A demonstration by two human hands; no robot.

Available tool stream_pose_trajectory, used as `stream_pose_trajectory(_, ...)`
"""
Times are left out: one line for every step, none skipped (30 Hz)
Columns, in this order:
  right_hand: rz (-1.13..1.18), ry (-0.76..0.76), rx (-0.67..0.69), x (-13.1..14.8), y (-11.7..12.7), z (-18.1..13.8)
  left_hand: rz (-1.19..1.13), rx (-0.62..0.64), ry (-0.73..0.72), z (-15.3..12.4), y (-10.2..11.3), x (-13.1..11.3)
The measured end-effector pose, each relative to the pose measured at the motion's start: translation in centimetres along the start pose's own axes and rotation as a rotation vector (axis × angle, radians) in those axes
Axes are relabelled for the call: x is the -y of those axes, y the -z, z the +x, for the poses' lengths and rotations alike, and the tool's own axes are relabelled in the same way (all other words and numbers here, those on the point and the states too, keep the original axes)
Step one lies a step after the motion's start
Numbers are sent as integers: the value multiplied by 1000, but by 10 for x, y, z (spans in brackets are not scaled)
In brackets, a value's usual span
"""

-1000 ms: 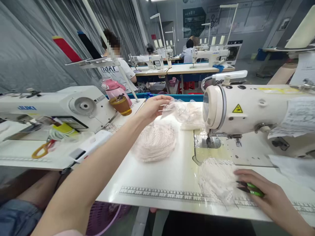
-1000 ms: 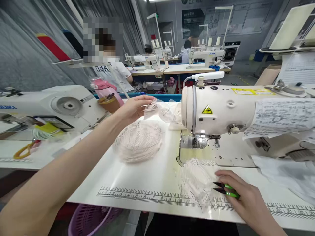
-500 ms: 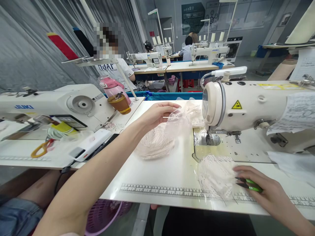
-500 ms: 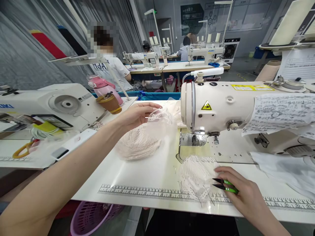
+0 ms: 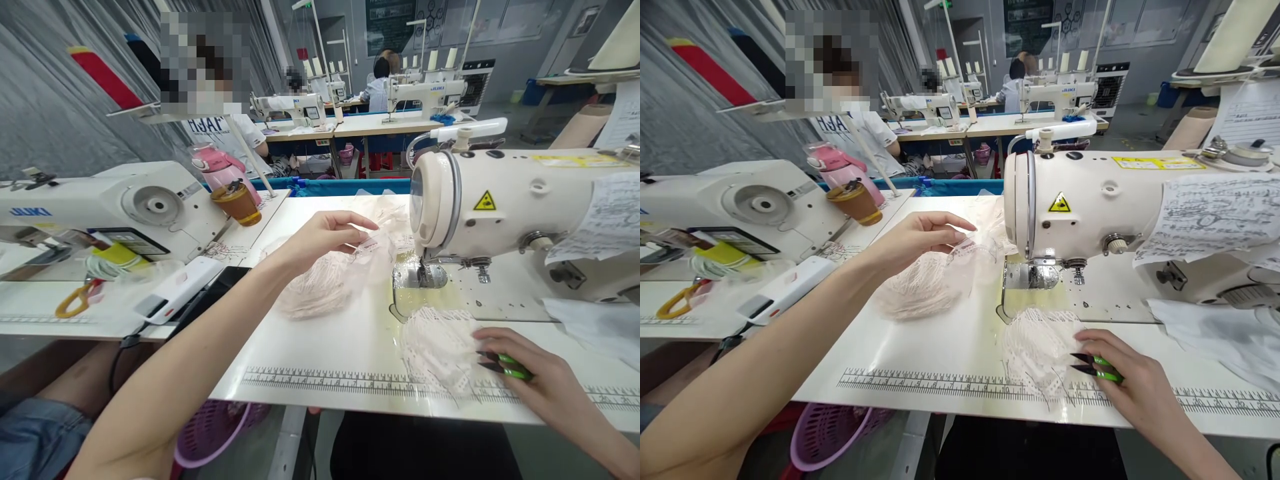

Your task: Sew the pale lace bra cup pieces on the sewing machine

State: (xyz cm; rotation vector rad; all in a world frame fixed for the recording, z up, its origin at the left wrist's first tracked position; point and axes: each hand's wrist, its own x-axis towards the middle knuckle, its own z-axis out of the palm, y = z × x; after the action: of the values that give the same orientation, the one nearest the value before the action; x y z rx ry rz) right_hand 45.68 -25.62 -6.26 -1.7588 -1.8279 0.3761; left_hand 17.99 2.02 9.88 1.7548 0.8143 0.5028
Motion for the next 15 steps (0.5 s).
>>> stream_pose_trajectory(0, 3, -2, 0, 0, 0, 3, 2, 2, -1, -1, 0)
stream_pose_trajectory(0, 3, -4, 0, 0, 1, 6, 3, 4, -2, -2, 0)
stream_pose_trajectory(1, 0, -5, 1, 1, 1, 8, 4, 7, -3, -3, 0)
stream_pose_trajectory(2, -5, -7, 2, 1, 1, 8, 5, 10, -1, -4, 1)
stream_pose_trajectory(3, -10, -8, 3, 2, 2, 7, 5, 13, 1, -4, 1)
stream_pose_trajectory(4, -14, -9, 4, 3, 3, 4, 1, 22, 6, -3, 2)
stream_pose_trajectory(5, -17, -9, 6, 4, 4, -3, -17, 38, 13, 0, 3)
stream_pose_trajectory(8, -18, -10, 8, 4, 4, -10, -55, 62, 21, 4, 3)
stream_pose_trajectory(11, -17, -11, 9, 5, 5, -16, -121, 88, 31, 10, 2)
stream_pose_trajectory(15, -17, -12, 11, 6, 6, -22, -230, 114, 42, 19, 1)
stream_pose_trajectory(18, -17, -14, 13, 6, 7, -16, -370, 129, 53, 29, -2)
stream_pose_trajectory(21, -17, -13, 14, 6, 7, -11, -552, 109, 62, 41, -6)
stream_pose_trajectory(22, -17, -15, 15, 6, 8, -4, -663, 69, 70, 54, -10)
stream_pose_trajectory(22, -18, -18, 16, 6, 9, 2, -740, 46, 76, 68, -15)
stream_pose_trajectory(22, -19, -17, 16, 6, 10, 14, -809, 17, 81, 81, -19)
